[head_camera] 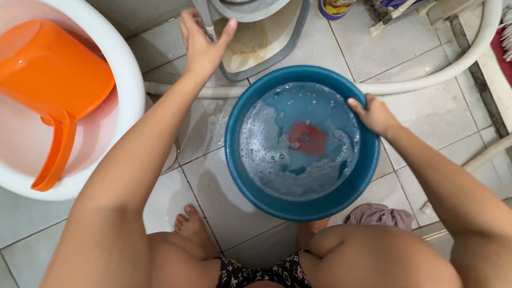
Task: The person cleans a portable washing machine in a bathroom. They use a red scrub brush and soapy water from a blue basin to scrub the exterior and interior of the machine, repeatedly dipping the brush and rinsing it.
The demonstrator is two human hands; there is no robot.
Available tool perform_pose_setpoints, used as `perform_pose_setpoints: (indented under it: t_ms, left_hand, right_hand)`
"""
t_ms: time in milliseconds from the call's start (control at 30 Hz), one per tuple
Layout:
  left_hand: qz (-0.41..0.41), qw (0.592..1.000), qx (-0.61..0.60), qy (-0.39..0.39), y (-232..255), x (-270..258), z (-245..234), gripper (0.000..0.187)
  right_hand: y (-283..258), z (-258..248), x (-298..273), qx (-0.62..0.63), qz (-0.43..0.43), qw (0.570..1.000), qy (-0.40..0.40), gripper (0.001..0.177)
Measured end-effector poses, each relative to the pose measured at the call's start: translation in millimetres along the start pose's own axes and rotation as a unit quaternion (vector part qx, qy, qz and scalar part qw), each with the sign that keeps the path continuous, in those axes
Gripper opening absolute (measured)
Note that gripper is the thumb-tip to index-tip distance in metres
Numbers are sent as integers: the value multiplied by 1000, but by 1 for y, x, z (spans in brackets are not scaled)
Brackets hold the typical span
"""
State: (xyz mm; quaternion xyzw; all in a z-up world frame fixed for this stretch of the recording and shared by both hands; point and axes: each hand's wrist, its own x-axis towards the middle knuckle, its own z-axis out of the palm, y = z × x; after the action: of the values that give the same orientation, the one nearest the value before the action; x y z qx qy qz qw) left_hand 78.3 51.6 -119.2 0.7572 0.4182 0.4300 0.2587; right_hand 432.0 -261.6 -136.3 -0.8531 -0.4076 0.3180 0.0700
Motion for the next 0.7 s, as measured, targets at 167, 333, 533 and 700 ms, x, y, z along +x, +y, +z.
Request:
perform_pose_setpoints:
  t_ms: [167, 333, 533, 700]
  left_hand:
    - [-187, 961, -34, -199, -8, -33, -12, 97]
    - [-311, 891, 125, -308, -9, -104, -13, 101]
    - [-258, 845, 183, -432, 7, -141, -58, 50]
    - [-371, 791, 215, -436, 11, -155, -99, 41]
  right_hand:
    - [-24, 1, -17, 56, -24, 998, -16, 70]
    - [-52, 10, -21, -14, -48, 998, -38, 69]
    - [-101, 29, -17, -17, -92, 993, -75, 68]
    - [-147, 41, -12, -45, -159, 981, -103, 64]
